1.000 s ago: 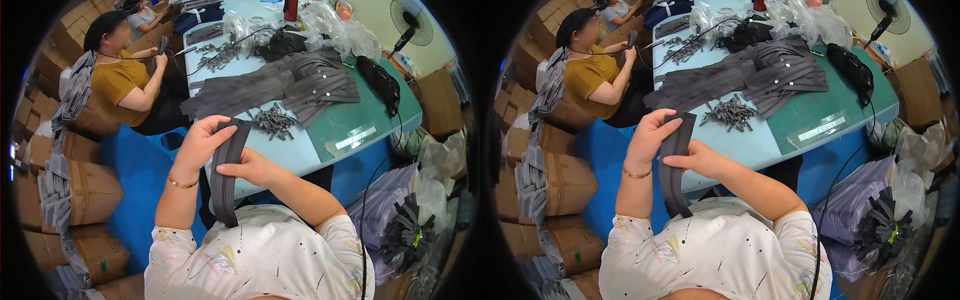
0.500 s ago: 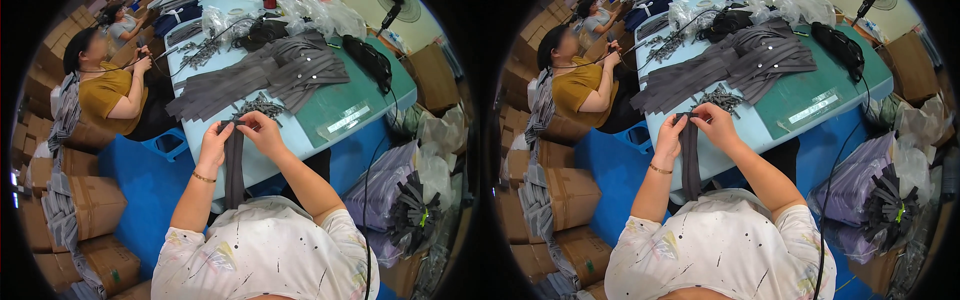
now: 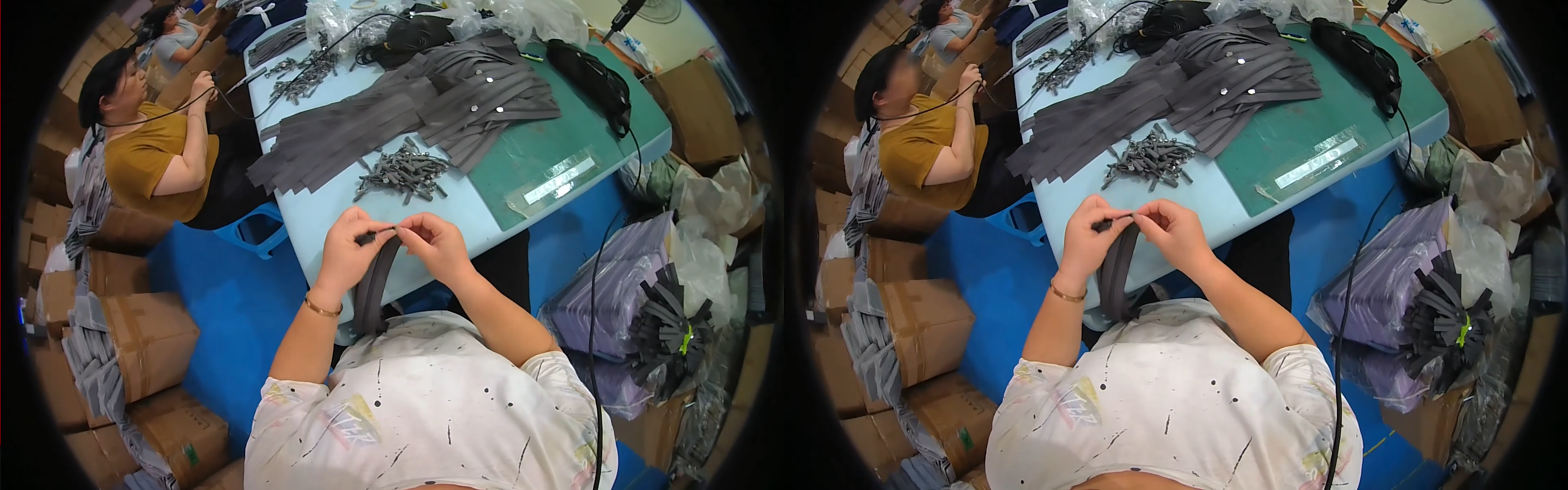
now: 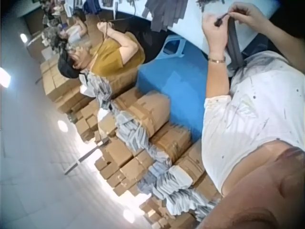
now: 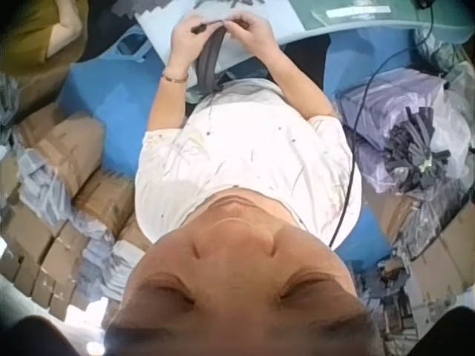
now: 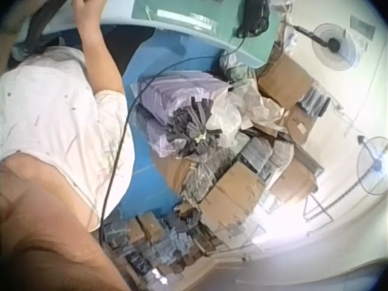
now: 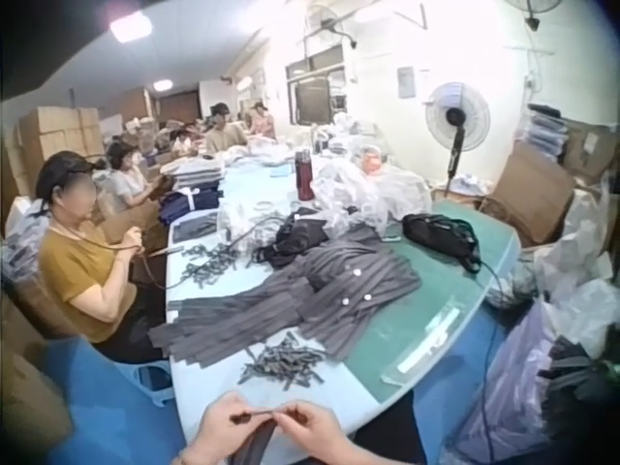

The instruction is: Manually attaching metal hardware sliders to fabric straps at a workstation.

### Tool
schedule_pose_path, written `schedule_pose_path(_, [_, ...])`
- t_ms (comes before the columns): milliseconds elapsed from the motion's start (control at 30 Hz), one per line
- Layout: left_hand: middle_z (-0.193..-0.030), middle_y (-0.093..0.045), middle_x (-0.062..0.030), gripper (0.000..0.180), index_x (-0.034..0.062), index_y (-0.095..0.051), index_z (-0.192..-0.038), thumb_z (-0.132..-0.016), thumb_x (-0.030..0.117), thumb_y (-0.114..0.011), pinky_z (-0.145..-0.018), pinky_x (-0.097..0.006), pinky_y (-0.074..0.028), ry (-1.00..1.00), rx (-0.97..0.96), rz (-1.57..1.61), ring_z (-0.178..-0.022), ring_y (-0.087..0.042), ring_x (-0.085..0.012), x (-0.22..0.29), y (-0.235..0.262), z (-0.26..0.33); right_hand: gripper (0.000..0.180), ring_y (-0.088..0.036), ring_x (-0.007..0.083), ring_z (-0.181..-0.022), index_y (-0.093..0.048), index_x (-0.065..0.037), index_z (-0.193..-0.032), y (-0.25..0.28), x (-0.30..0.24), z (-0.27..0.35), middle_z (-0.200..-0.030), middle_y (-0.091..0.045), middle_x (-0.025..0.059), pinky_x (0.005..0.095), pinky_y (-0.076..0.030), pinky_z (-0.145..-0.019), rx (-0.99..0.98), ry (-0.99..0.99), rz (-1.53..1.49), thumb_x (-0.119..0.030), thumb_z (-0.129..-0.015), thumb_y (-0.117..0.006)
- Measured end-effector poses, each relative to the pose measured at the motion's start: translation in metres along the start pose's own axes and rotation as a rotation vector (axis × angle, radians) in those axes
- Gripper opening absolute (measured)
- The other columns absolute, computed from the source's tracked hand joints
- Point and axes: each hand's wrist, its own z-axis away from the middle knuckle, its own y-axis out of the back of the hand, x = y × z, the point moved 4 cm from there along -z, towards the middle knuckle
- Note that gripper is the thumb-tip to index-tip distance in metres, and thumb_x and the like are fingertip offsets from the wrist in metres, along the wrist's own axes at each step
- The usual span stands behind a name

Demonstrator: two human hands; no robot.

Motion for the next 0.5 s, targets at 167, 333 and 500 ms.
schedule_pose_path(167, [-0.072, -0.049, -0.0034, 0.033, 0.0163, -0.069, -0.092, -0.061, 0.003, -0.070, -0.049, -0.030, -0.043, -0.547, 0.058, -0.607, -0.062, -0.052, -0.0206, 0.038, -0.011, 0.024, 0.015, -0.057, 0.0057, -0.070, -0.062, -0.001, -0.092, -0.003, 0.008, 0.007, -0.080, -0.062, 0.0003, 0.0200, -0.047, -0.058, -0.016, -0.266, -0.483, -0.016, -0.087, -0.061])
schedule_pose_path(333, [-0.073, -0.054, -0.0050, 0.010, 0.0034, -0.058, -0.095, -0.084, 0.004, -0.059, -0.060, -0.024, -0.043, -0.316, 0.079, 0.101, -0.068, -0.053, -0.0155, 0.044, -0.004, -0.003, 0.015, -0.057, 0.0084, -0.071, -0.063, -0.003, -0.094, 0.016, -0.012, -0.014, -0.083, -0.063, 0.0030, 0.0241, -0.047, -0.061, 0.049, -0.051, 0.112, -0.016, -0.086, -0.062])
schedule_pose_path(500, [-0.078, -0.059, -0.0052, 0.012, 0.0028, -0.051, -0.097, -0.091, 0.013, -0.054, -0.062, -0.021, -0.044, 0.189, -0.003, 0.622, -0.071, -0.055, -0.0098, 0.014, -0.012, -0.032, 0.017, -0.057, 0.0273, -0.082, -0.063, -0.008, -0.087, 0.043, -0.036, -0.038, -0.081, -0.057, 0.0064, 0.0369, -0.048, -0.071, 0.244, 0.547, 1.100, -0.007, -0.070, -0.065])
